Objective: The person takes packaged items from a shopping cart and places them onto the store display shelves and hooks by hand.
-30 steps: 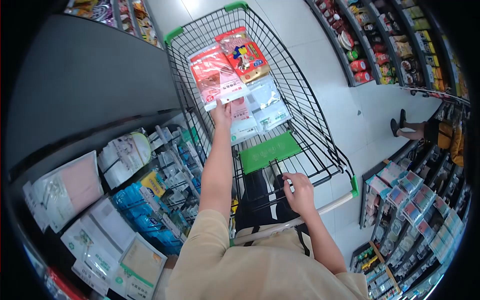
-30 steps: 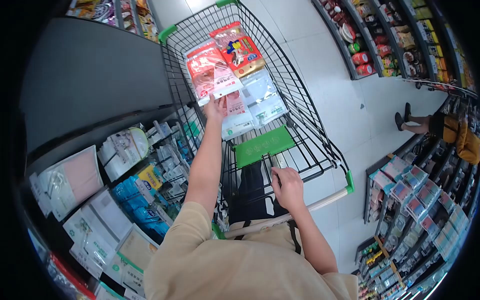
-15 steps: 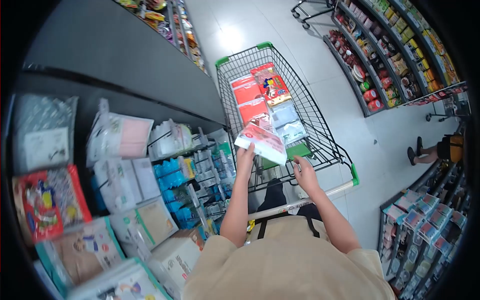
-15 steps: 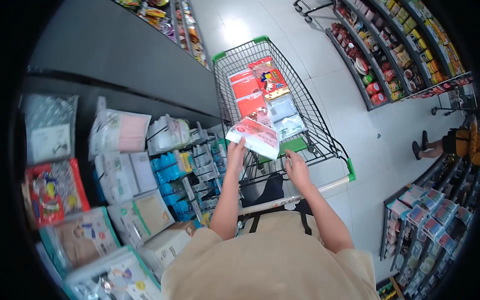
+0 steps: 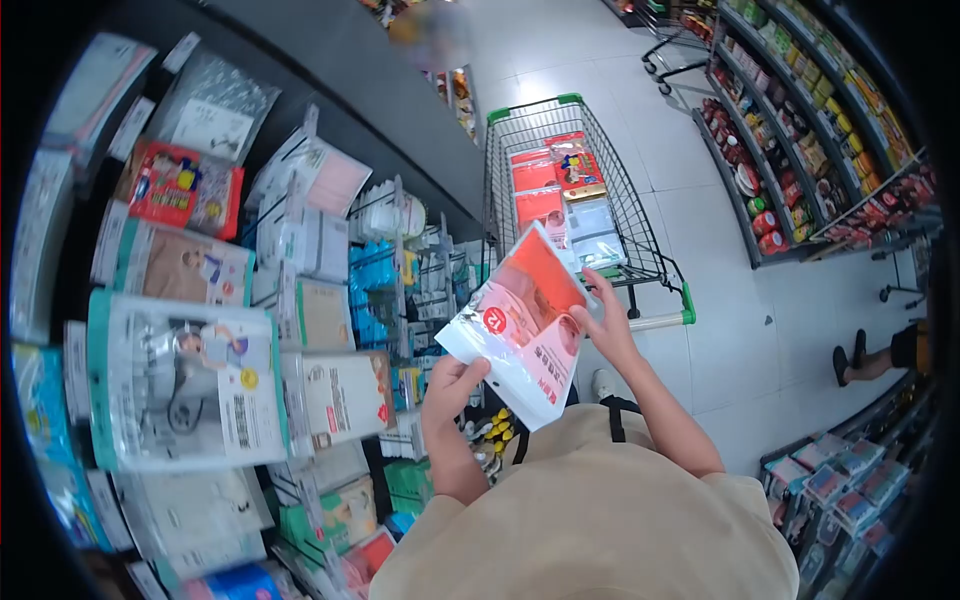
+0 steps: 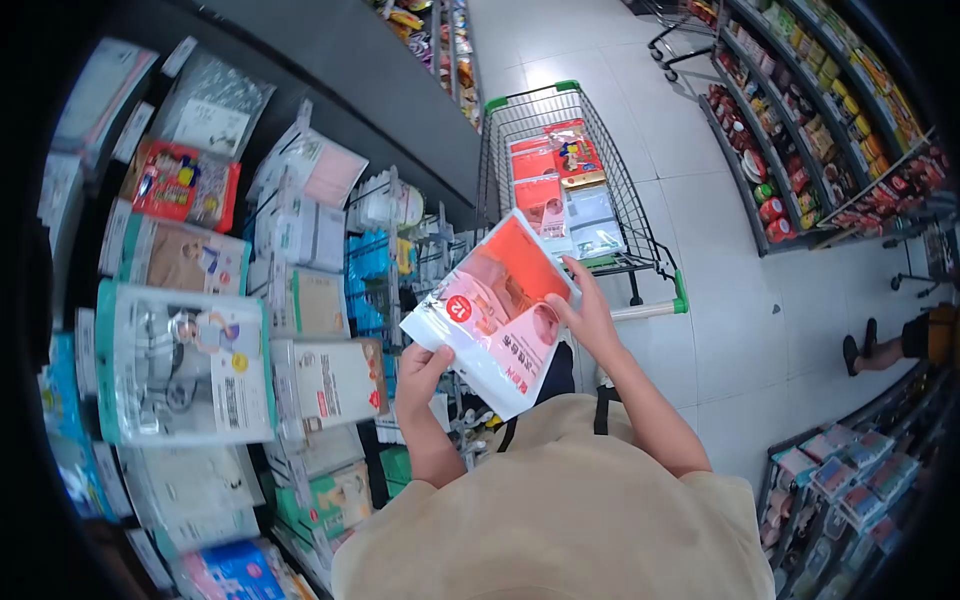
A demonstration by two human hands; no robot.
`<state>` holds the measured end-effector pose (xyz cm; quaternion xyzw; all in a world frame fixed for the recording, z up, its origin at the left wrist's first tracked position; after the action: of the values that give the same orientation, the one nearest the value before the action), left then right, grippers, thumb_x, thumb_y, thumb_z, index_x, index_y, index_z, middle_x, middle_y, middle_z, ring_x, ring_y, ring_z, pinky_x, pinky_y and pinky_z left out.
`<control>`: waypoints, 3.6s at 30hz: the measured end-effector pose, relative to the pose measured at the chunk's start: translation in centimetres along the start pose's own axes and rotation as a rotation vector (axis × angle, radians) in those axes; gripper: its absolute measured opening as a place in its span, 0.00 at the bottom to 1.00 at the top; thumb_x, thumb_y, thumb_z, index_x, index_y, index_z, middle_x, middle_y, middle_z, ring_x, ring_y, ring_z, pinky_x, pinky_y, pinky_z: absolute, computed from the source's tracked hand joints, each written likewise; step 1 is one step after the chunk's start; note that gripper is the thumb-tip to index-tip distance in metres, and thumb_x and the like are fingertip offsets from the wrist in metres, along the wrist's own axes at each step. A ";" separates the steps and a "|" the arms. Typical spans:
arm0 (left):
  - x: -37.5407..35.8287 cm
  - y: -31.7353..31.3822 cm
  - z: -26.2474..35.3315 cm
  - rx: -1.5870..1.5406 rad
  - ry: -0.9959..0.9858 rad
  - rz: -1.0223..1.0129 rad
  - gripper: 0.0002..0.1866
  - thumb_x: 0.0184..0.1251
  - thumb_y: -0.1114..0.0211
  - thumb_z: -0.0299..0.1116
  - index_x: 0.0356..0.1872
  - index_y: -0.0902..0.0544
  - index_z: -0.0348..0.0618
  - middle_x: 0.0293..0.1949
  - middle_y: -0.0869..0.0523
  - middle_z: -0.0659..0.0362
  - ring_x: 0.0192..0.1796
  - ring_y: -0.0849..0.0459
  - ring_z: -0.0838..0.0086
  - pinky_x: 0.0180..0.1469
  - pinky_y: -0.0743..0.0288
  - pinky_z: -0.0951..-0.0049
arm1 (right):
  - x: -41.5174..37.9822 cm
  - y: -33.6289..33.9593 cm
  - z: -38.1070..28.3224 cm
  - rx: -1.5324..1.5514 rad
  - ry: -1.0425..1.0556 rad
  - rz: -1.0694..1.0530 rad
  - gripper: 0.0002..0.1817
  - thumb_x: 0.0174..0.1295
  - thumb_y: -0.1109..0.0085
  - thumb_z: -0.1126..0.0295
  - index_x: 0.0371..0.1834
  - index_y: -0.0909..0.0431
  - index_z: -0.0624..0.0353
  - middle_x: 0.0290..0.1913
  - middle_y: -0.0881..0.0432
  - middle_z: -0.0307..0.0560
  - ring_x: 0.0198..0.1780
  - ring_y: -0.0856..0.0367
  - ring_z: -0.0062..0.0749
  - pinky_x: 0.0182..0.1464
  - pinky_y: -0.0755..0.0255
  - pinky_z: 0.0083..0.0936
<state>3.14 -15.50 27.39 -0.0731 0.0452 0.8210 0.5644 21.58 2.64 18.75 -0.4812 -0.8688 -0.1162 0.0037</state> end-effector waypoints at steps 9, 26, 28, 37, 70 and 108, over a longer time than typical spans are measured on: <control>-14.2 0.5 -3.2 -0.241 -0.076 0.164 0.17 0.73 0.39 0.32 0.55 0.21 0.32 0.48 0.15 0.58 0.48 0.19 0.77 0.53 0.27 0.74 | -8.8 -8.8 1.7 0.959 -0.512 -0.510 0.27 0.69 0.40 0.66 0.68 0.35 0.59 0.60 0.22 0.44 0.61 0.23 0.26 0.63 0.28 0.29; -44.3 8.6 -8.3 -0.655 -0.202 0.950 0.21 0.67 0.37 0.27 0.59 0.24 0.33 0.49 0.15 0.55 0.48 0.14 0.74 0.52 0.21 0.73 | -26.4 -26.4 -4.1 1.036 -0.799 -0.921 0.18 0.72 0.45 0.66 0.63 0.30 0.55 0.59 0.19 0.43 0.57 0.18 0.30 0.61 0.24 0.32; -48.5 8.4 -10.2 -0.783 -0.283 0.947 0.28 0.63 0.36 0.26 0.65 0.28 0.32 0.55 0.17 0.51 0.54 0.15 0.67 0.56 0.22 0.69 | -29.7 -28.7 -4.3 1.030 -0.833 -0.976 0.19 0.72 0.46 0.66 0.63 0.31 0.55 0.59 0.19 0.43 0.58 0.19 0.30 0.61 0.24 0.32; -60.6 8.4 -12.3 -0.898 -0.748 1.091 0.34 0.61 0.39 0.26 0.71 0.37 0.30 0.66 0.26 0.44 0.66 0.25 0.56 0.69 0.31 0.56 | -39.8 -34.4 -6.5 1.025 -0.962 -1.067 0.15 0.73 0.49 0.68 0.61 0.27 0.56 0.60 0.20 0.44 0.59 0.19 0.31 0.61 0.24 0.32; -72.5 17.2 -11.0 -0.669 -0.545 1.565 0.16 0.70 0.35 0.33 0.53 0.20 0.32 0.48 0.15 0.54 0.52 0.18 0.69 0.56 0.26 0.69 | -48.7 -41.2 -7.8 0.645 -0.876 -1.294 0.06 0.70 0.43 0.70 0.47 0.23 0.56 0.47 0.17 0.39 0.48 0.16 0.25 0.51 0.18 0.29; -73.3 15.5 -15.0 0.043 -0.425 2.151 0.19 0.70 0.35 0.33 0.54 0.29 0.33 0.51 0.19 0.52 0.54 0.21 0.70 0.57 0.29 0.66 | -32.8 -32.4 1.1 0.313 -0.421 -0.755 0.22 0.66 0.48 0.78 0.64 0.33 0.63 0.57 0.24 0.50 0.56 0.21 0.34 0.57 0.25 0.30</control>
<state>15.49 -90.87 25.00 0.1575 0.0014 0.8793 -0.4495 12.17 -41.01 7.35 -0.1377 -0.9723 0.1234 -0.1429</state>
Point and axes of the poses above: each hand's wrist, its own x-axis towards the middle knuckle, its own y-axis out of the back of the hand, z = x × y, the point moved 10 cm from there along x, towards the middle knuckle
